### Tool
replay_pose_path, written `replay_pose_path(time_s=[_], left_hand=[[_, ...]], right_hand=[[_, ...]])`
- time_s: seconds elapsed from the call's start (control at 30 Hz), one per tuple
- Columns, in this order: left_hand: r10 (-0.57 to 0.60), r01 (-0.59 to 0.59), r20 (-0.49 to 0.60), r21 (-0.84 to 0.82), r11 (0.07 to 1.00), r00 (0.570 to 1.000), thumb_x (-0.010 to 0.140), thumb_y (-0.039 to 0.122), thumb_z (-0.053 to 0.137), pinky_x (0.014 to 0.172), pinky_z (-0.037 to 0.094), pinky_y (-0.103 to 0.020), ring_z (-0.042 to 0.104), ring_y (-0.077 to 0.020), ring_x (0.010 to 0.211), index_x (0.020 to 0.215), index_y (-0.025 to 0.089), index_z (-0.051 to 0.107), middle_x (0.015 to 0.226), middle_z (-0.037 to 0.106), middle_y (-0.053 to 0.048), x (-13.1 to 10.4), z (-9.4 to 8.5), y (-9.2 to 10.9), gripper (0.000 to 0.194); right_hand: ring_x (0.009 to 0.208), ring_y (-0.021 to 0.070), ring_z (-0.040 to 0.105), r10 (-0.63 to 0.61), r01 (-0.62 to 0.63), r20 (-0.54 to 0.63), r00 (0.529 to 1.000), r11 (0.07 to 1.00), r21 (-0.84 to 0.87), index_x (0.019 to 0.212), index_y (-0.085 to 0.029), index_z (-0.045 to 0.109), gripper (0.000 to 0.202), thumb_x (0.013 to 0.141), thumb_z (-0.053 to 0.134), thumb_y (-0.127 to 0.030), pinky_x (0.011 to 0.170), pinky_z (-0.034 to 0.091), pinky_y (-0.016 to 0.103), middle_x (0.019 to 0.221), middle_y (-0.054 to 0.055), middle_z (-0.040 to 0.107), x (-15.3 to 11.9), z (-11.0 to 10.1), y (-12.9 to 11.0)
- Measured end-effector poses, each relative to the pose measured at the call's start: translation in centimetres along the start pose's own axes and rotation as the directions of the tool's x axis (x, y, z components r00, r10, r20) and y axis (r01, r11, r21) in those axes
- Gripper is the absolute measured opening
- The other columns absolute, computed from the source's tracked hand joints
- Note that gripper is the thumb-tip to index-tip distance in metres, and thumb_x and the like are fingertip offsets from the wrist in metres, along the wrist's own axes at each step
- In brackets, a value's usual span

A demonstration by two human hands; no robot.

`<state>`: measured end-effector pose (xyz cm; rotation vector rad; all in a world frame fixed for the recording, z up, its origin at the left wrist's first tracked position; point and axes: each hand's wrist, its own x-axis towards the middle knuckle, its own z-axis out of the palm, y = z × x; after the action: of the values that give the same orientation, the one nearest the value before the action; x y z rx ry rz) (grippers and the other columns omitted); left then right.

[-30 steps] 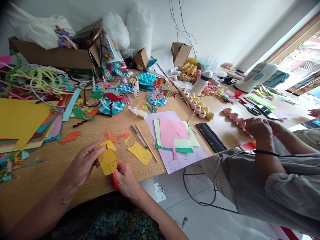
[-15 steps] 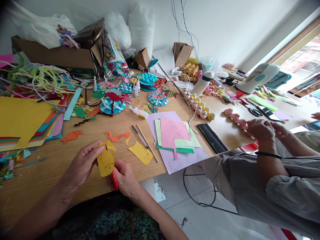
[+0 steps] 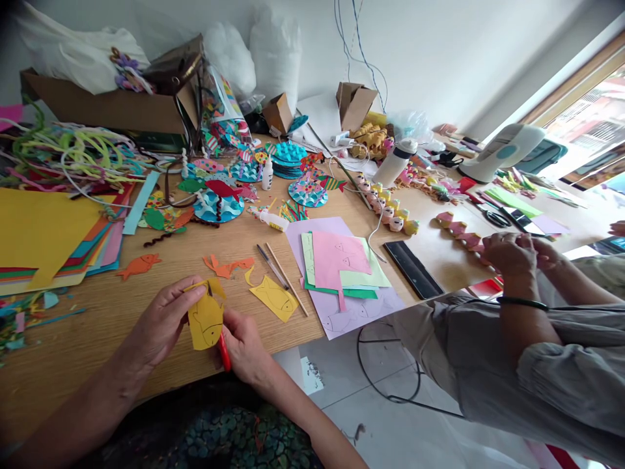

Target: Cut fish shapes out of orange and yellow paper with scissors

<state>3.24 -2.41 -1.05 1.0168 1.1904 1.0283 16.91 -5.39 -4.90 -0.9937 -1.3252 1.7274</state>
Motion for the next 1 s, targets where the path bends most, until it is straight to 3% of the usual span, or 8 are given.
replay_pose_path(time_s=[0.3,0.47,0.77,1.0], left_hand=[[-0.023,0.023,0.030,0.017,1.000,0.999,0.074,0.035,0.058,0.047,0.035,-0.021,0.041,-0.0101,0.049,0.062,0.020,0.052,0.054,0.046,0.006,0.2,-0.3,-0.2,0.021],[-0.055,0.051,0.078,0.059,0.997,0.995,0.074,0.036,0.057,0.047,0.034,-0.022,0.041,-0.0104,0.048,0.061,0.020,0.050,0.053,0.046,0.006,0.4,-0.8,0.1,0.022],[-0.092,0.082,0.180,0.064,0.995,0.979,0.071,0.037,0.060,0.045,0.033,-0.021,0.039,-0.0097,0.046,0.057,0.020,0.050,0.051,0.047,0.005,0.5,-1.7,1.2,0.025],[-0.083,0.071,0.196,0.067,0.995,0.977,0.073,0.035,0.059,0.046,0.036,-0.021,0.044,-0.0106,0.049,0.058,0.019,0.054,0.053,0.051,0.003,0.5,-2.1,1.2,0.022]], right_hand=[[0.051,0.0103,0.042,-0.009,0.009,0.009,1.000,1.000,-0.016,0.089,-0.015,0.065,0.044,0.086,0.047,-0.056,0.046,0.034,0.019,0.057,-0.002,0.048,0.0,-0.1,-0.3],[0.056,0.0099,0.041,-0.003,0.001,-0.030,1.000,0.998,-0.062,0.074,-0.015,0.060,0.046,0.084,0.049,-0.058,0.045,0.032,0.018,0.065,0.000,0.049,0.0,-0.3,-0.1],[0.051,0.0088,0.037,0.033,-0.033,-0.005,0.999,0.995,-0.096,0.068,-0.016,0.052,0.048,0.083,0.047,-0.062,0.043,0.027,0.018,0.054,-0.003,0.042,-0.2,-0.5,-0.2],[0.049,0.0073,0.035,0.027,-0.026,0.020,0.999,0.996,-0.084,0.065,-0.017,0.046,0.042,0.086,0.049,-0.054,0.043,0.026,0.019,0.053,-0.004,0.041,-0.3,-0.4,-0.5]])
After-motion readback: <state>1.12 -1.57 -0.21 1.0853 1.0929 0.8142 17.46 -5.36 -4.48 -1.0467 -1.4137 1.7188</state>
